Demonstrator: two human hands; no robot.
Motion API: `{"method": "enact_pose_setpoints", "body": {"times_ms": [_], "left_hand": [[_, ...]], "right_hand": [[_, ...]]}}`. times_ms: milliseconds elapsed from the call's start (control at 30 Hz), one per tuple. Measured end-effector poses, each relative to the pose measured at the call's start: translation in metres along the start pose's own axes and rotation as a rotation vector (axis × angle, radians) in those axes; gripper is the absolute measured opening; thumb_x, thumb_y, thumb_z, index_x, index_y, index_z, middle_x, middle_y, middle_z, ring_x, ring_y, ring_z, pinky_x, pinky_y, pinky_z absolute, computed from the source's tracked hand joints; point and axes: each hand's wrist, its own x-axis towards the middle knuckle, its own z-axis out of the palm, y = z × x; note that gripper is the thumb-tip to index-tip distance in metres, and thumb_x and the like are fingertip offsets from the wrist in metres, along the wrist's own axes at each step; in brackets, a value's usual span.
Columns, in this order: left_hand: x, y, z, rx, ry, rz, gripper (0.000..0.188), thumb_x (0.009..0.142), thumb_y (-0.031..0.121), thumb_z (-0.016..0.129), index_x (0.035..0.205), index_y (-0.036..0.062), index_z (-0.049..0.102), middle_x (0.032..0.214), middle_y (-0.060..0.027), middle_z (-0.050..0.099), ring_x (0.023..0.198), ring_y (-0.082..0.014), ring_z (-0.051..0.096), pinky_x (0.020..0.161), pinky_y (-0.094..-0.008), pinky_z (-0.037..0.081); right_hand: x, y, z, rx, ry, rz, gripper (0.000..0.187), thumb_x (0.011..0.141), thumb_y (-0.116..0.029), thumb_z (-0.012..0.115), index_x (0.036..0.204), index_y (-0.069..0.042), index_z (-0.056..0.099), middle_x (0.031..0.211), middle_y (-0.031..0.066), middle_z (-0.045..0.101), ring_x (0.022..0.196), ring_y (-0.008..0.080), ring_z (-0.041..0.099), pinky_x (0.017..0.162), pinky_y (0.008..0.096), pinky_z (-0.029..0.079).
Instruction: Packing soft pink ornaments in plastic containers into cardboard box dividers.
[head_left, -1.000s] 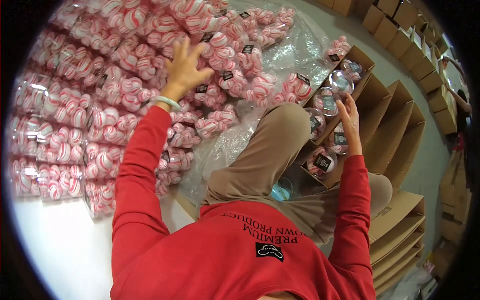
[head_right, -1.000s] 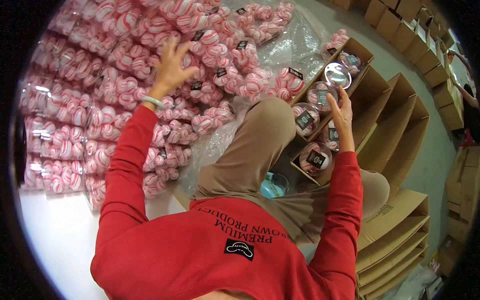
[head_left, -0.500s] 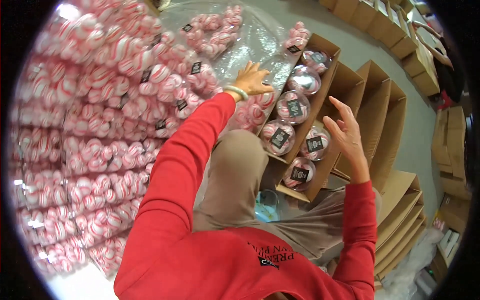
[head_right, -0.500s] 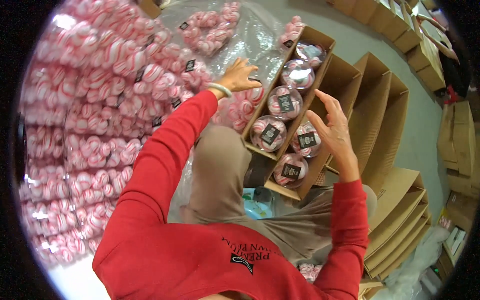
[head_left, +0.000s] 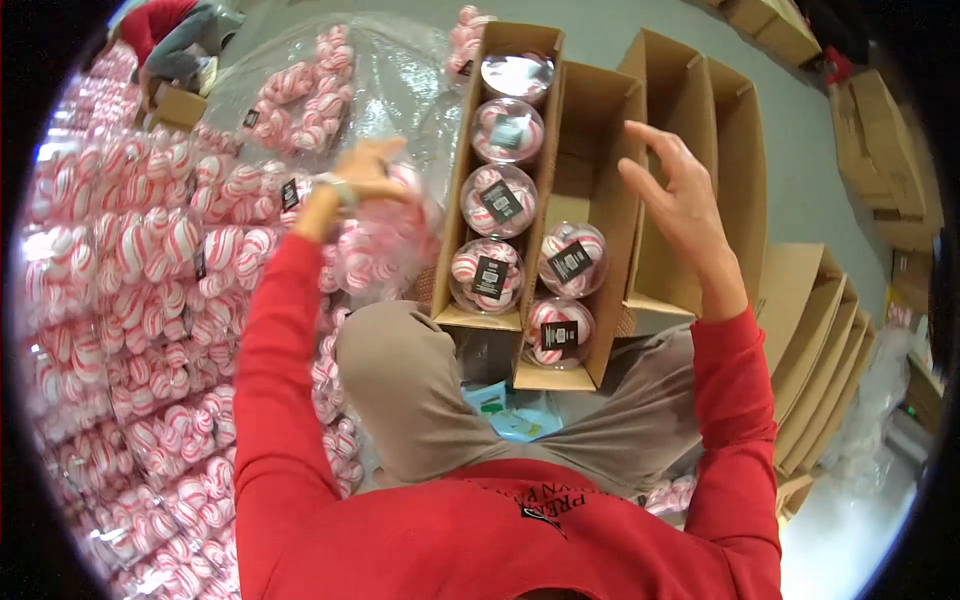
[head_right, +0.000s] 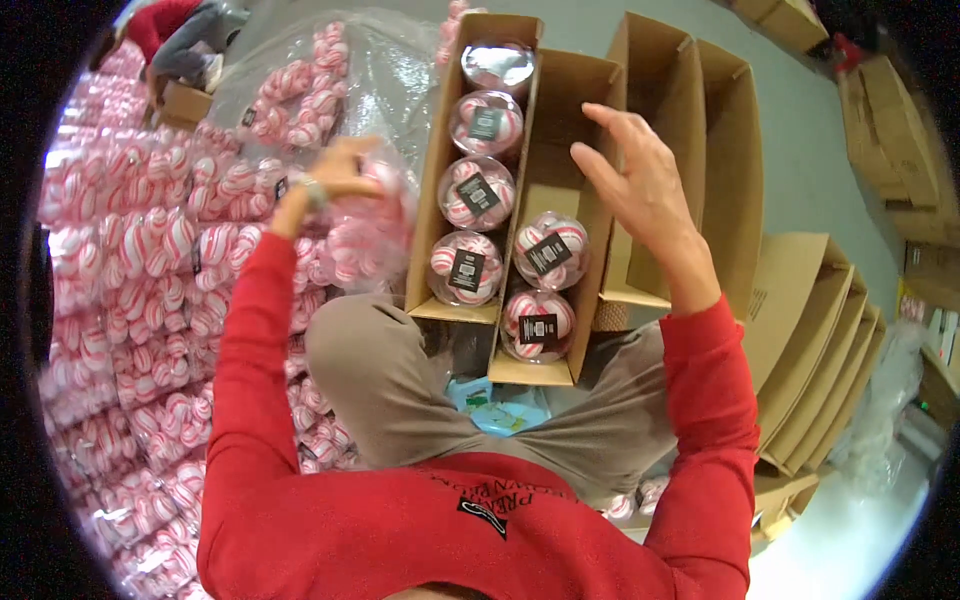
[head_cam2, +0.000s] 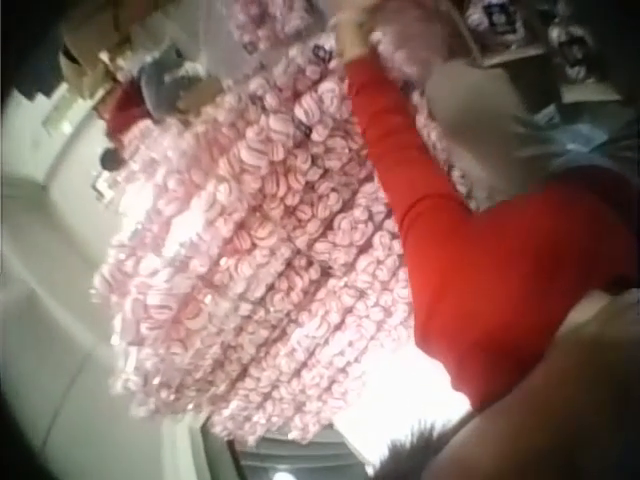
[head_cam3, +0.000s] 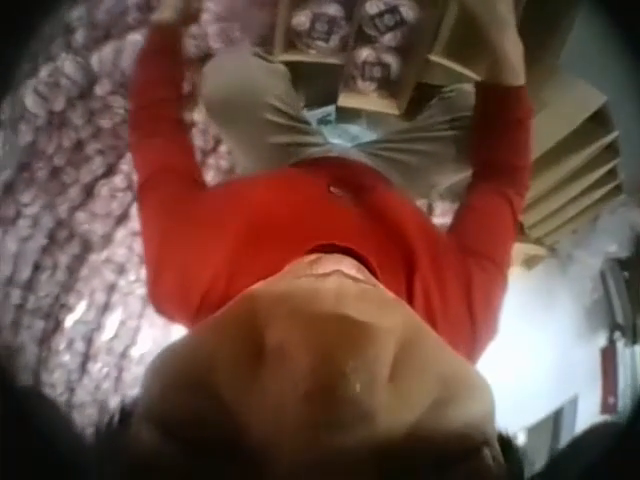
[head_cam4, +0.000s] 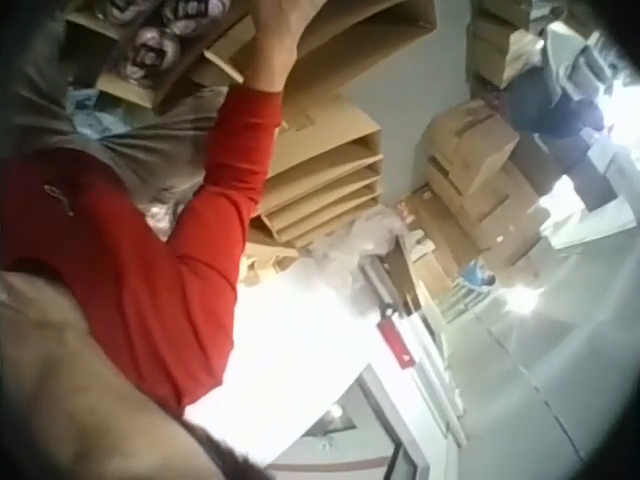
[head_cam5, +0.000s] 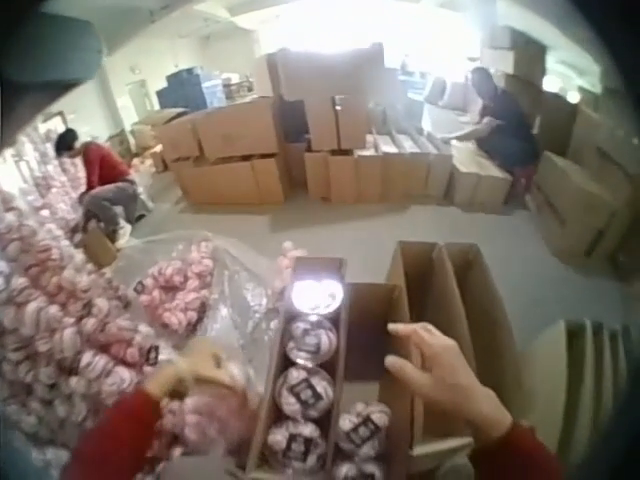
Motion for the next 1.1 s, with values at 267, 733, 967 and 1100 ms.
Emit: {"method": "enact_pose_setpoints", "body": {"times_ms": [267, 733, 967, 1100], "left_hand": [[-0.069, 0.07, -0.169, -0.142, 0.826, 0.353, 0.079, 0.06, 0.02, 0.078, 0.133, 0.0095, 0.049, 0.12, -0.0148, 0.052, 0.113, -0.0262, 0.051, 0.099, -0.039, 0.041], [0.052, 0.232, 0.064, 0.231, 0.487, 0.686, 0.081, 0.047, 0.041, 0.079, 0.124, 0.0315, 0.056, 0.126, -0.0149, 0.041, 0.114, -0.0354, 0.04, 0.075, -0.0471, 0.037], [0.045, 0.19, 0.047, -0.333, 0.404, 0.918, 0.037, 0.076, 0.018, 0.07, 0.109, 0.0044, 0.061, 0.111, -0.0171, 0.061, 0.098, -0.0317, 0.061, 0.084, -0.0395, 0.049], [0.07, 0.112, -0.012, -0.357, 0.716, 0.426, 0.031, 0.077, 0.014, 0.067, 0.105, 0.0017, 0.062, 0.104, -0.0157, 0.064, 0.092, -0.0299, 0.063, 0.08, -0.0365, 0.051]], "right_hand": [[0.011, 0.031, 0.009, 0.029, 0.222, 0.042, 0.045, 0.089, -0.032, 0.061, 0.127, -0.009, 0.055, 0.123, 0.0105, 0.058, 0.109, 0.0225, 0.055, 0.091, 0.0323, 0.044], [0.023, 0.072, 0.021, 0.224, 0.289, 0.116, 0.044, 0.095, -0.028, 0.055, 0.131, -0.003, 0.05, 0.124, 0.0121, 0.056, 0.112, 0.0182, 0.053, 0.096, 0.0298, 0.041], [-0.009, 0.074, 0.045, 0.115, 0.03, 0.044, 0.045, 0.094, -0.027, 0.055, 0.132, -0.004, 0.047, 0.127, 0.0119, 0.053, 0.115, 0.0205, 0.05, 0.095, 0.0315, 0.041], [-0.03, 0.039, 0.027, 0.041, -0.017, 0.003, 0.046, 0.091, -0.019, 0.057, 0.132, -0.004, 0.046, 0.13, 0.0147, 0.05, 0.119, 0.0245, 0.048, 0.098, 0.0335, 0.039]]}}
